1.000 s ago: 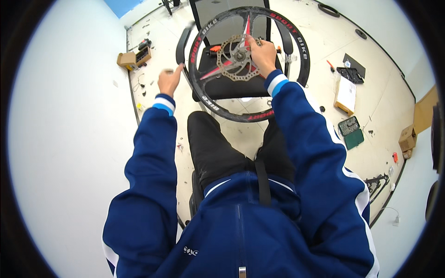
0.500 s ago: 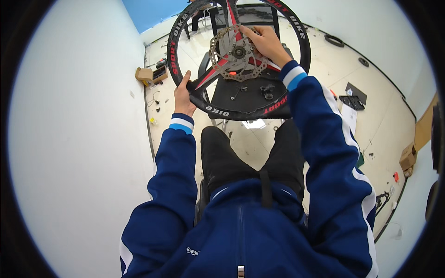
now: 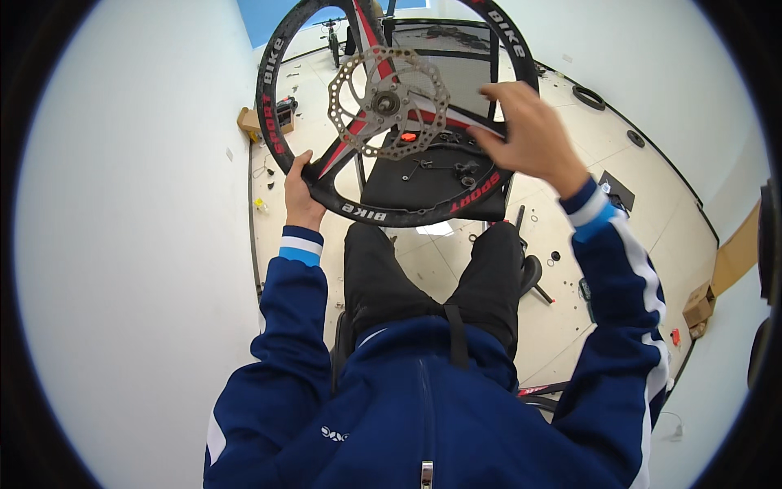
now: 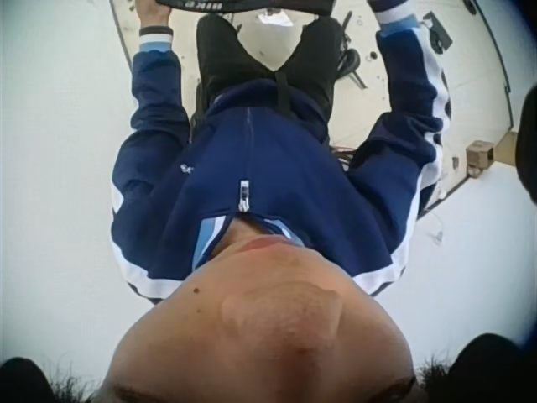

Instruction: The person assembles a bicycle wheel by attaching a brake disc to the hub using bolts and washers. They repeatedly insert and tighten bolts, adjust the disc position, and rotate the wheel to check alignment.

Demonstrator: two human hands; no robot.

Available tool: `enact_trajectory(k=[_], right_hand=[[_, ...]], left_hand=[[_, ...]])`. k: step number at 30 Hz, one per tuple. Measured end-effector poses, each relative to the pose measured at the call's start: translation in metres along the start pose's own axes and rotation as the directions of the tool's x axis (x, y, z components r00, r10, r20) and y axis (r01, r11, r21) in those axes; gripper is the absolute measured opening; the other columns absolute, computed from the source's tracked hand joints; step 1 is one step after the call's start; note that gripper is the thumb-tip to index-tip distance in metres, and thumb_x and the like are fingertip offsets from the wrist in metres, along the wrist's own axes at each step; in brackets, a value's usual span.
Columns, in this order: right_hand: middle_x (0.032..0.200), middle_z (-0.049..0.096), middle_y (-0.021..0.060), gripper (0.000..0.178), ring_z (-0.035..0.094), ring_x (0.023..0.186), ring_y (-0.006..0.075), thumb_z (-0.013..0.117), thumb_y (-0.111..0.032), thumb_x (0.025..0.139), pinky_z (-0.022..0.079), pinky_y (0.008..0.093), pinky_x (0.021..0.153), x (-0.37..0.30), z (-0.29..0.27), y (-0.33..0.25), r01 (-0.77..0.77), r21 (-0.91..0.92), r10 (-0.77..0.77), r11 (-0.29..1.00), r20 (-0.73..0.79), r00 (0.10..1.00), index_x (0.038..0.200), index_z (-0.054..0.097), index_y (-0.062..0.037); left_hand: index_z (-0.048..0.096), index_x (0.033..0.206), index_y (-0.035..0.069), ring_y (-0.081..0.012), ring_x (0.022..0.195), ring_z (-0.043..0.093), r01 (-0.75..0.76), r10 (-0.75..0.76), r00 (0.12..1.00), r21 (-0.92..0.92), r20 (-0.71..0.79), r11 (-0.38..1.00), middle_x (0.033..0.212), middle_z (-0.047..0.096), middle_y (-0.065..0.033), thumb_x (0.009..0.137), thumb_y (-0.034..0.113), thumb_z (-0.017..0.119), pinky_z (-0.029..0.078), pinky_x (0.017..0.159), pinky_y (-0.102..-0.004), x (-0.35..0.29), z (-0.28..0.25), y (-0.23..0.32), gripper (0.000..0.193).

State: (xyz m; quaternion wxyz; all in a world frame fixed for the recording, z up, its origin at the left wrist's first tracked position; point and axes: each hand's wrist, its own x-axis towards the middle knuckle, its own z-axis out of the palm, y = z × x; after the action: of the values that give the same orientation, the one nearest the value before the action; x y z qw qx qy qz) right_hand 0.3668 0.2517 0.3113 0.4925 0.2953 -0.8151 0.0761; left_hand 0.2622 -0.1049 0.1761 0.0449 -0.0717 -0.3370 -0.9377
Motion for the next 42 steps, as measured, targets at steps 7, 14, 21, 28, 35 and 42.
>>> enact_trajectory(k=[7, 14, 21, 28, 35, 42], right_hand=[[0.076, 0.069, 0.0142, 0.038, 0.068, 0.072, 0.0351, 0.077, -0.03, 0.072, 0.054, 0.0425, 0.064, 0.039, 0.075, -0.003, -0.256, -0.223, 0.305, 0.941, 0.228, 0.925, 0.099, 0.064, -0.0054], [0.069, 0.068, 0.0161, 0.022, 0.067, 0.064, 0.0371, 0.07, -0.023, 0.069, 0.054, 0.0435, 0.059, 0.062, 0.081, -0.001, -0.123, -0.215, 0.159, 0.969, 0.16, 0.974, 0.081, 0.067, -0.0061], [0.07, 0.067, 0.0168, 0.025, 0.066, 0.065, 0.0379, 0.073, -0.027, 0.066, 0.053, 0.0444, 0.059, 0.065, 0.088, 0.005, -0.106, -0.255, 0.155, 0.961, 0.18, 0.971, 0.08, 0.068, -0.0063], [0.067, 0.066, 0.0158, 0.024, 0.065, 0.062, 0.0382, 0.074, -0.03, 0.064, 0.054, 0.0433, 0.058, 0.067, 0.076, -0.002, -0.167, -0.236, 0.211, 0.957, 0.172, 0.962, 0.07, 0.067, -0.0074], [0.074, 0.07, 0.0137, 0.022, 0.07, 0.068, 0.0334, 0.072, -0.025, 0.065, 0.056, 0.0416, 0.061, 0.088, 0.064, -0.019, -0.076, -0.259, 0.134, 0.963, 0.215, 0.967, 0.082, 0.072, -0.0098], [0.073, 0.07, 0.013, 0.022, 0.071, 0.068, 0.0319, 0.075, -0.026, 0.065, 0.055, 0.0402, 0.059, 0.115, 0.074, -0.017, -0.007, -0.227, 0.051, 0.974, 0.192, 0.98, 0.079, 0.071, -0.0095]], left_hand=[[0.059, 0.091, 0.007, -0.0258, 0.078, 0.069, -0.052, 0.053, 0.999, -0.067, 0.006, 0.996, 0.081, 0.067, -0.0123, 0.09, 0.016, 0.065, 0.056, 0.074, -0.0352, -0.006, 0.025, -0.008, 0.011], [0.057, 0.086, 0.009, -0.0239, 0.073, 0.068, -0.096, 0.094, 0.995, -0.106, -0.019, 0.99, 0.079, 0.067, -0.0096, 0.089, 0.016, 0.066, 0.056, 0.069, -0.0331, -0.011, 0.021, -0.003, 0.012], [0.059, 0.091, 0.007, -0.0237, 0.075, 0.067, -0.1, 0.092, 0.994, -0.139, -0.066, 0.985, 0.082, 0.067, -0.0106, 0.09, 0.018, 0.065, 0.055, 0.07, -0.0333, -0.012, 0.016, -0.006, 0.012], [0.058, 0.09, 0.008, -0.0244, 0.076, 0.068, -0.127, 0.115, 0.988, -0.113, -0.102, 0.986, 0.082, 0.068, -0.0109, 0.091, 0.02, 0.066, 0.055, 0.071, -0.0338, -0.023, 0.028, -0.002, 0.014], [0.053, 0.074, 0.013, -0.0269, 0.079, 0.066, -0.251, 0.222, 0.965, -0.242, -0.141, 0.937, 0.079, 0.062, -0.0077, 0.091, 0.053, 0.066, 0.056, 0.076, -0.04, -0.039, 0.027, 0.002, 0.046], [0.056, 0.102, 0.001, -0.0337, 0.107, 0.06, -0.274, 0.177, 0.934, -0.303, -0.311, 0.913, 0.114, 0.061, -0.0189, 0.09, 0.073, 0.046, 0.047, 0.102, -0.0475, -0.047, 0.013, 0.006, 0.075]])
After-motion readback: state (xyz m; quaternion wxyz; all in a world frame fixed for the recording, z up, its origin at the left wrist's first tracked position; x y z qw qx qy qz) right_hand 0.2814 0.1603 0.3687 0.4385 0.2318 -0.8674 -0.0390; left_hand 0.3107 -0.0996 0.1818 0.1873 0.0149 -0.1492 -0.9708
